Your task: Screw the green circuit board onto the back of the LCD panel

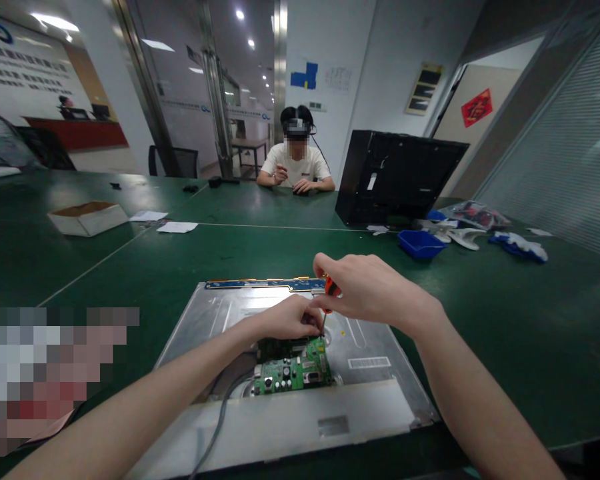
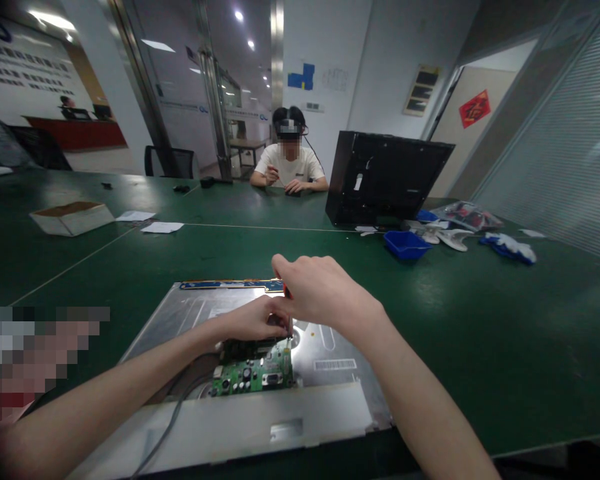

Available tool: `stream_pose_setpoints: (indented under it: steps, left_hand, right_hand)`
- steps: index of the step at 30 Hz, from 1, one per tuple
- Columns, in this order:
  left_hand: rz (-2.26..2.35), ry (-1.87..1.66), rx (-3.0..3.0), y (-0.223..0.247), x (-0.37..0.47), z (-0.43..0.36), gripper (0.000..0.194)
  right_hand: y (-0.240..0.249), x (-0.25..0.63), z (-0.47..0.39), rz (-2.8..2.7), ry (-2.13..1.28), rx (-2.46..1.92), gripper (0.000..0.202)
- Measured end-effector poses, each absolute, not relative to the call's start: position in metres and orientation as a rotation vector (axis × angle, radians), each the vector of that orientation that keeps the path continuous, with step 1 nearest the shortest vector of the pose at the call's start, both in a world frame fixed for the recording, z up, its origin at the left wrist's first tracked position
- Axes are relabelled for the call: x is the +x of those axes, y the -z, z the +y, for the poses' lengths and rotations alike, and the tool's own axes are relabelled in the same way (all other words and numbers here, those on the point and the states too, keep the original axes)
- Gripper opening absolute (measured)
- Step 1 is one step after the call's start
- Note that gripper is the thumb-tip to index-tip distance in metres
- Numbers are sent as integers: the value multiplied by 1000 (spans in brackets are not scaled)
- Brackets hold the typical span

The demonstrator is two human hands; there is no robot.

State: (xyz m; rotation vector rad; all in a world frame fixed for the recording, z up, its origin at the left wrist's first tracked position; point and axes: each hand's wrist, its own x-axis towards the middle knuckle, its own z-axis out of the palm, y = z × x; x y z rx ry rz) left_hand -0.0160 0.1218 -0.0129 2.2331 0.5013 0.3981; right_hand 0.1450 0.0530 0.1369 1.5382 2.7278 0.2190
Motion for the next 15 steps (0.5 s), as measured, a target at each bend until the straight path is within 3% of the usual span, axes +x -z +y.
stream_pose_setpoints:
  steps: [7, 15]
  left_hand:
    - [521, -402, 2240, 11, -16, 121, 12]
    - [521, -378, 2231, 9, -15, 120, 13]
  right_hand:
    - [-136, 148, 54, 2709, -240, 1531, 13]
    - [-139, 151, 49, 2843, -19, 1373, 26]
